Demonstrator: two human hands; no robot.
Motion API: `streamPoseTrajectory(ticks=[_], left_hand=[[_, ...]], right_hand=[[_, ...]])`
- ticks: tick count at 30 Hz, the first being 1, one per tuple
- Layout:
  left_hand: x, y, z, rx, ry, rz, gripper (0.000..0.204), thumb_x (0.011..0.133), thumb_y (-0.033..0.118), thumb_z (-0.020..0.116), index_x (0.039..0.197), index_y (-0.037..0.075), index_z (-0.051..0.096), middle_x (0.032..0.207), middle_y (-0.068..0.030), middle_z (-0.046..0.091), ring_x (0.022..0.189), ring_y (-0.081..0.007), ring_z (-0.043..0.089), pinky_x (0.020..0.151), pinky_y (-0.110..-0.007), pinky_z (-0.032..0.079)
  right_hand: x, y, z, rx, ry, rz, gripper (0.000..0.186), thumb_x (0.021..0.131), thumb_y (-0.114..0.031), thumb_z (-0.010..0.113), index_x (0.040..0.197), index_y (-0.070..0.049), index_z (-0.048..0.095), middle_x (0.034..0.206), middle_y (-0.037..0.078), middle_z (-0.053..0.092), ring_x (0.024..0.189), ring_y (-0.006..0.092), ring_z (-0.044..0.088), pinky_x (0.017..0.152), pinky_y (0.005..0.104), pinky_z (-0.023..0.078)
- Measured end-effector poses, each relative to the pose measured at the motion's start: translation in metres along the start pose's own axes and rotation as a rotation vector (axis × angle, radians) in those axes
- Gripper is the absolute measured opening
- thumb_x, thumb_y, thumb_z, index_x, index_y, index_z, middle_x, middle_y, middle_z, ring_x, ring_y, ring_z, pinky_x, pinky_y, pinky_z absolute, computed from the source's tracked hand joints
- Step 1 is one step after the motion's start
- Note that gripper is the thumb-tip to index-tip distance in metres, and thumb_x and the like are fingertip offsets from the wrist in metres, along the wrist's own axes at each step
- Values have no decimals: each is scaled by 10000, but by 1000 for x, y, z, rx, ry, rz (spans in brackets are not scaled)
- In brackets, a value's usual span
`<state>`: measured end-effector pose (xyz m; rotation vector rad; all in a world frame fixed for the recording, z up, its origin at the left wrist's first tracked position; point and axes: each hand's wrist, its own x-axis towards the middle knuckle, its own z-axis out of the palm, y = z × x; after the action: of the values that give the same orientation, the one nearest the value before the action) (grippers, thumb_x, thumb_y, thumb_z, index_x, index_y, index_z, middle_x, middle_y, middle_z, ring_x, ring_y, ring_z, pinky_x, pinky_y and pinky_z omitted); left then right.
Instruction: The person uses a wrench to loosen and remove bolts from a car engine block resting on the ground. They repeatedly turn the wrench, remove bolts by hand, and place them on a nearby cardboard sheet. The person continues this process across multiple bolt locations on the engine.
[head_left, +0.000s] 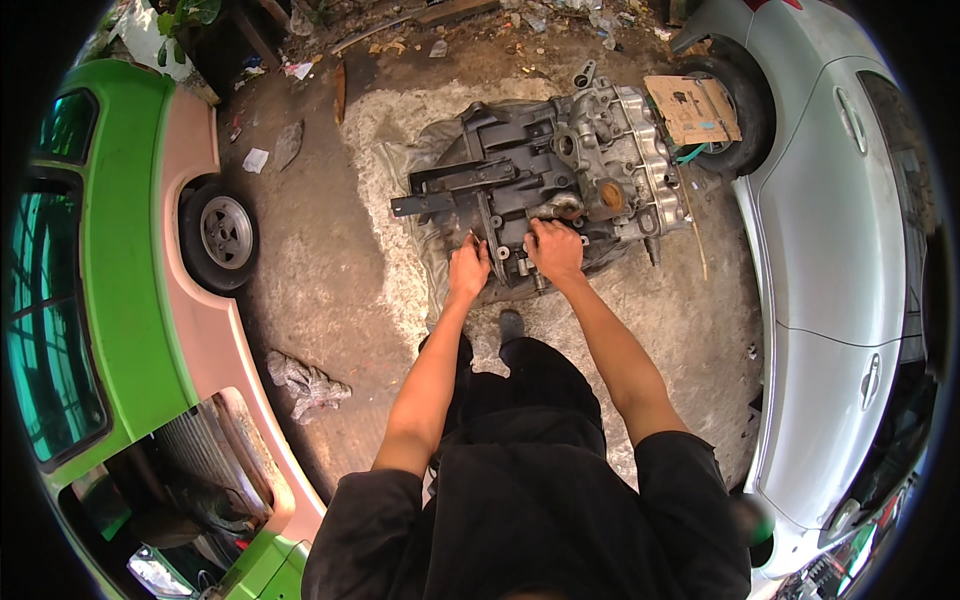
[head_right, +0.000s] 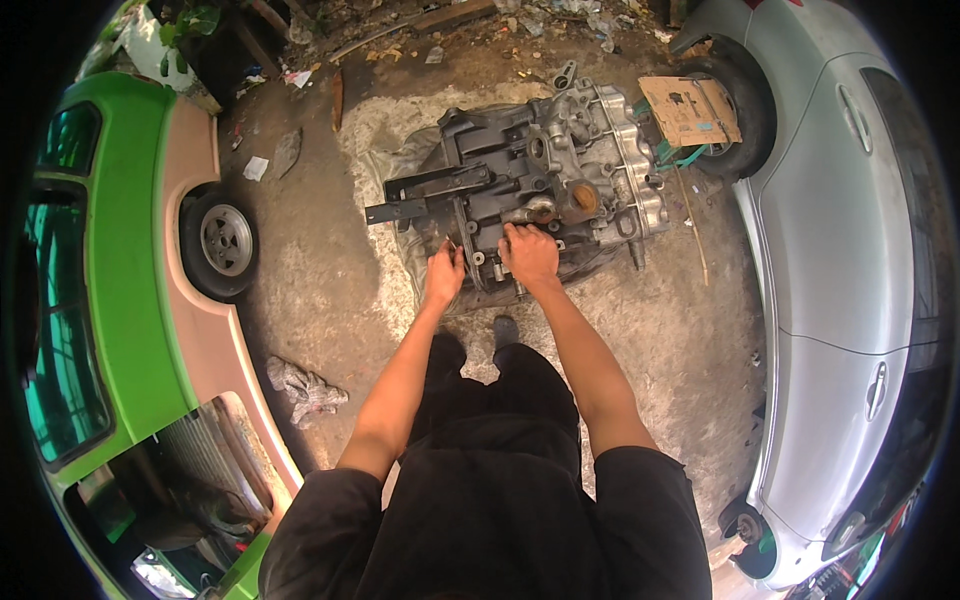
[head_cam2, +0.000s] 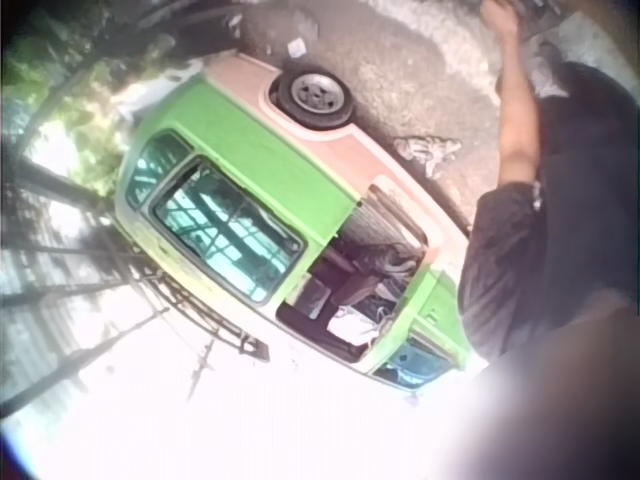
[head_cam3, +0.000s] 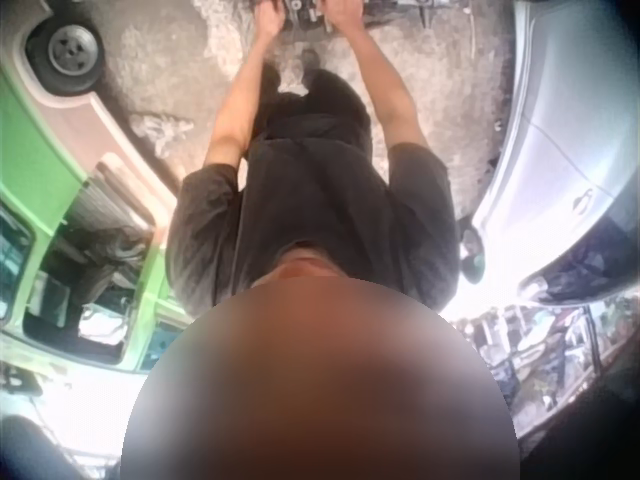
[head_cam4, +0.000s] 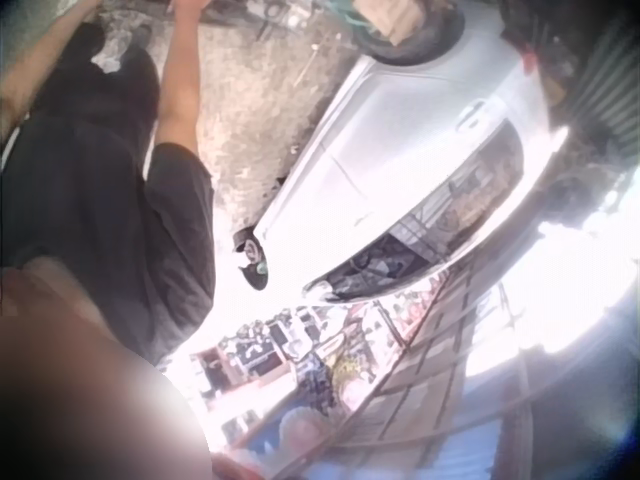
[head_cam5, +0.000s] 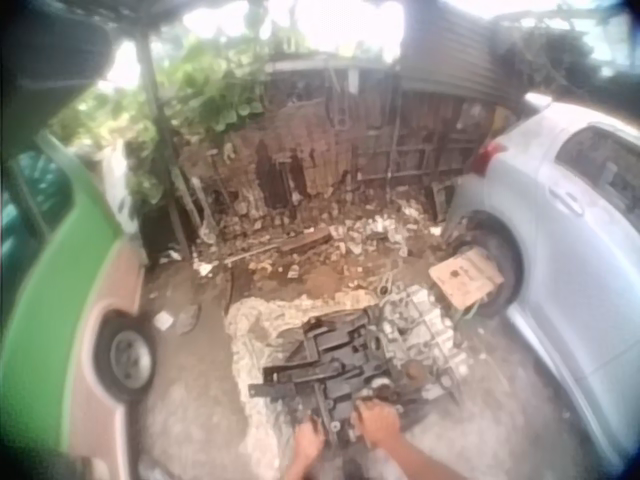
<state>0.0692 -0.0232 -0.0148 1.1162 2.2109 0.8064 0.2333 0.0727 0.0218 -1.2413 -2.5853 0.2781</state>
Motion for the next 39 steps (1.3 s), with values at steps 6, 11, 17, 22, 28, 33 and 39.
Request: streamPoseTrajectory(ticks=[6,11,17,22,28,33,39], left_hand=[[-6,4,-21,-13,64,-4,237,937,166,572,1022,-55,574,701,-209,648,635,-381,629,603,-440,478],[-36,5,-38,-340,217,-62,204,898,131,664,914,-52,575,706,-105,661,610,-148,629,570,-320,483],[-99,-18,-19,-379,171,-83,162,899,62,657,855,-49,548,750,-112,652,743,-144,651,670,-285,518],[-118,-38,22,-706,-57,-221,129,903,-25,560,1013,-35,493,764,-78,576,652,-148,574,602,-326,471],[-109,-36,25,-770,-453,-307,559,876,-62,426,1406,80,322,899,-64,498,767,-150,458,690,-291,403],[-107,-34,22,-903,-421,-340,611,850,-97,422,1406,139,331,924,-58,487,782,-150,455,696,-292,399],[-108,-29,32,-865,-233,-236,497,923,-24,451,1373,162,349,923,-36,494,754,-124,428,670,-273,382]], right_hand=[[-1,0,0,3,22,-6,287,875,-290,612,1072,-86,660,908,69,703,935,245,661,794,363,546],[0,1,0,22,16,-6,282,880,-292,605,1077,-96,656,904,66,697,927,249,657,794,369,544],[0,1,1,23,64,-25,287,850,-268,635,1045,-60,672,914,79,705,895,255,664,779,370,546],[0,2,3,25,66,-30,289,848,-269,635,1046,-62,672,917,79,707,902,256,666,781,371,547],[0,3,3,-9,79,-57,278,874,-285,611,1062,-86,654,901,72,704,905,238,668,768,358,553],[0,3,3,21,6,-25,286,860,-280,625,1051,-70,660,906,72,702,898,253,660,777,378,544],[0,1,-2,20,5,-18,288,866,-280,622,1060,-71,657,923,72,702,918,250,659,784,371,544]])
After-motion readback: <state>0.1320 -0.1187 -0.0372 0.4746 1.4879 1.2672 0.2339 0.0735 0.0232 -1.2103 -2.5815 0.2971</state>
